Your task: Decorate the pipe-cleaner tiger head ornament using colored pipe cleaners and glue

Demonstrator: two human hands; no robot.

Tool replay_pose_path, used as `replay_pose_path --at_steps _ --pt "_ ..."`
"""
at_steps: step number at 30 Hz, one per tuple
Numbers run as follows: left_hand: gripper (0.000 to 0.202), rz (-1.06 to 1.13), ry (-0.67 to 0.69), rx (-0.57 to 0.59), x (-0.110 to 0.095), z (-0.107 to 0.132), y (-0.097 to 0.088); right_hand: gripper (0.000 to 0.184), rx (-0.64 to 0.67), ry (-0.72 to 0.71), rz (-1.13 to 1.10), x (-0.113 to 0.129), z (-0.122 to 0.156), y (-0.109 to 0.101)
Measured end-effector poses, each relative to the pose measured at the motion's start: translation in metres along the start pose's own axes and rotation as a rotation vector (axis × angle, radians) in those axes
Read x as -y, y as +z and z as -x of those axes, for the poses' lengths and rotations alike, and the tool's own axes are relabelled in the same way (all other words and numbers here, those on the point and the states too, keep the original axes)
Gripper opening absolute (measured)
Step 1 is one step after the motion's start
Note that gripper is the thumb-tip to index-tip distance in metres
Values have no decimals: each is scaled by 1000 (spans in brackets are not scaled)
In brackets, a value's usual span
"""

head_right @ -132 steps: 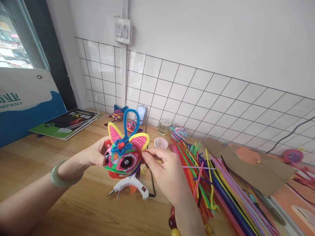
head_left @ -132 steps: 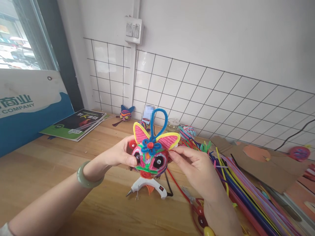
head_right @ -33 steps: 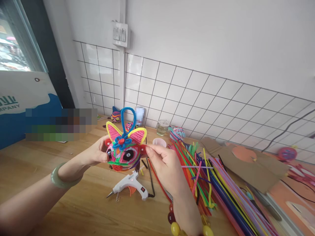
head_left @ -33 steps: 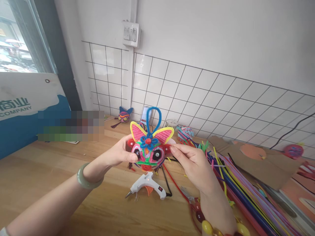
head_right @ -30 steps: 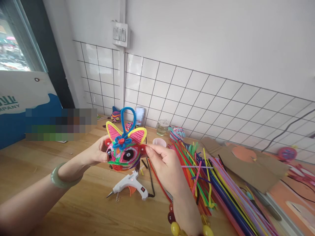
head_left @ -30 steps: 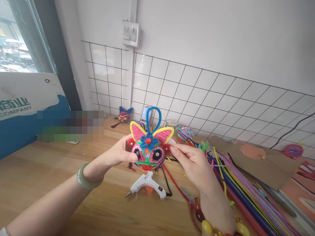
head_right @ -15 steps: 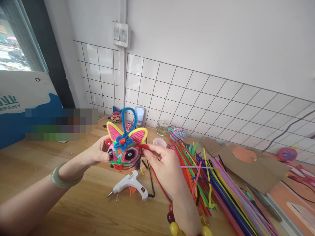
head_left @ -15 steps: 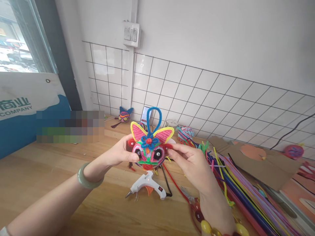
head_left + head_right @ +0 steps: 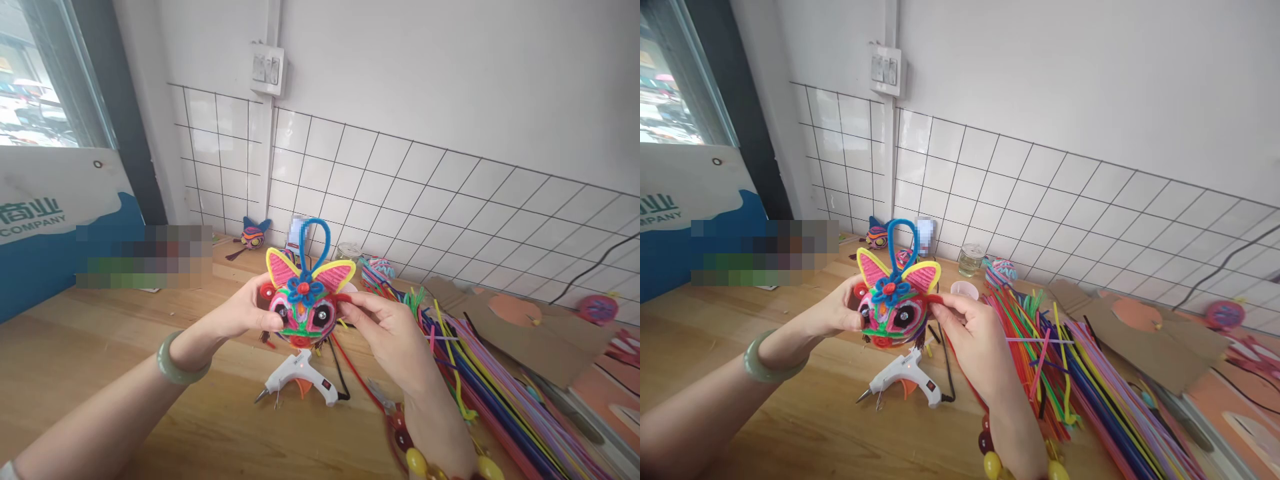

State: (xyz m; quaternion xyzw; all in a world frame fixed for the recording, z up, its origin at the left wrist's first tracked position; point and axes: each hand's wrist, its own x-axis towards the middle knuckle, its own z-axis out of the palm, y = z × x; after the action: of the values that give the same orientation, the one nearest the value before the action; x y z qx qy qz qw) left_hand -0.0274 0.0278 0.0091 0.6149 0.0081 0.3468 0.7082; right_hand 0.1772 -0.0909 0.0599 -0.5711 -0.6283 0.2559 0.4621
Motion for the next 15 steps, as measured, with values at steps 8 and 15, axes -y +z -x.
replay_pose_path --at_steps 8,15 --pt "59 10 2 1 0 0 0 22 -6 -12 39 -1 0 0" --pt "61 6 2 -8 1 0 0 26 -3 -45 95 -3 0 -1"
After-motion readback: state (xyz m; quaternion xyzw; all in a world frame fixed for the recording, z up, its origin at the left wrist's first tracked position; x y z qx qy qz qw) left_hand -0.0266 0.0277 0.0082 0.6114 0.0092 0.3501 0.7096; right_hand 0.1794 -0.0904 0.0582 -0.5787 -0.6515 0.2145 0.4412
